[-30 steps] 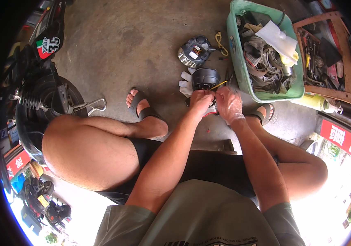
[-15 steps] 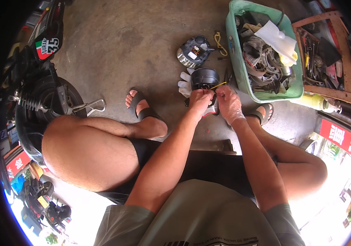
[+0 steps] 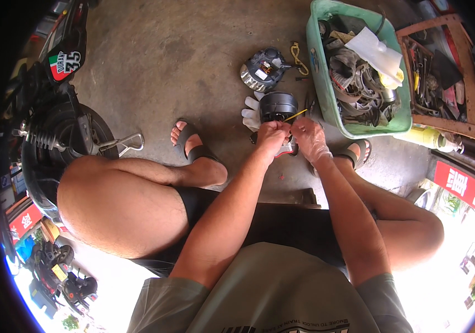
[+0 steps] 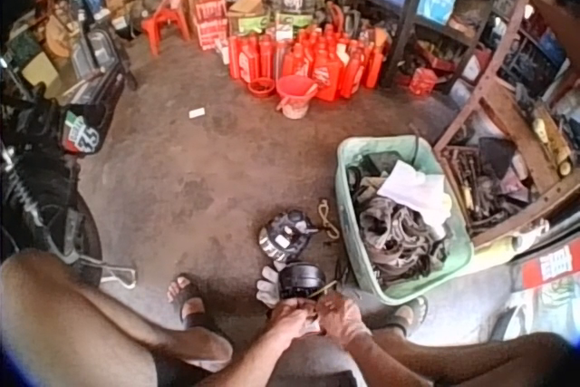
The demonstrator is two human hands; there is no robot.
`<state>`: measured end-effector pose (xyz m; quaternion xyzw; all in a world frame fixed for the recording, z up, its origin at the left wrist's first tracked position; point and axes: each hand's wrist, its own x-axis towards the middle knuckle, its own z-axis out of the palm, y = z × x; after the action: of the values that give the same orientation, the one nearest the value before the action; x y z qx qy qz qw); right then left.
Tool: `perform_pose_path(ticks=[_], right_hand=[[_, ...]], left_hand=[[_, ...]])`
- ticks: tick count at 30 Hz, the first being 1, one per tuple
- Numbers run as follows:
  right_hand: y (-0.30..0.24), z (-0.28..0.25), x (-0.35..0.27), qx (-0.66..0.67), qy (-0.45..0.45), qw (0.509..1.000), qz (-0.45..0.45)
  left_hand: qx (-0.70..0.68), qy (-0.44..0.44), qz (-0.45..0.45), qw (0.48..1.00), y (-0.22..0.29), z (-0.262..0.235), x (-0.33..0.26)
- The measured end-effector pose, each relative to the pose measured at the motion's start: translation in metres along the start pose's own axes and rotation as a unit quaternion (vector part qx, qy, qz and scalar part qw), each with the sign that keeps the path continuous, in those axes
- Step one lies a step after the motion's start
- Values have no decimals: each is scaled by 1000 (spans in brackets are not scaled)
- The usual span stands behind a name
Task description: The person sits on the floor and works on a small electric motor, likely a starter motor. They use a yellow tool to manipulate internal components and wires, occasionally adjusting their grip and the motor's position. The task involves detailed manual manipulation of the motor's internal parts.
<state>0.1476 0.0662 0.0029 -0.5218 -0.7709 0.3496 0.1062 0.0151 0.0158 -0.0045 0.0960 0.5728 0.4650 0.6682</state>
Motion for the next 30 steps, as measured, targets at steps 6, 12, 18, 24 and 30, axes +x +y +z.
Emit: perform_pose_path(ticks=[6,12,18,24,30], right_hand=[[13,-1,3,423,-119,868,233],[0,-3,-3,364,-64,909,192],[-6,-2,-4,366,-50,908,196],[-1,-4,-4,358,-23,908,215],[7,3,0,191,-12,969,158]], left_hand=[[33,12,16,999,-2,-2,-2],[35,74,39,996,-9,-7,0],[230,222,110,941,-17,-9,1],[332,222,292,869,22,19,-30],[367,149,383,834,3,35,-37]])
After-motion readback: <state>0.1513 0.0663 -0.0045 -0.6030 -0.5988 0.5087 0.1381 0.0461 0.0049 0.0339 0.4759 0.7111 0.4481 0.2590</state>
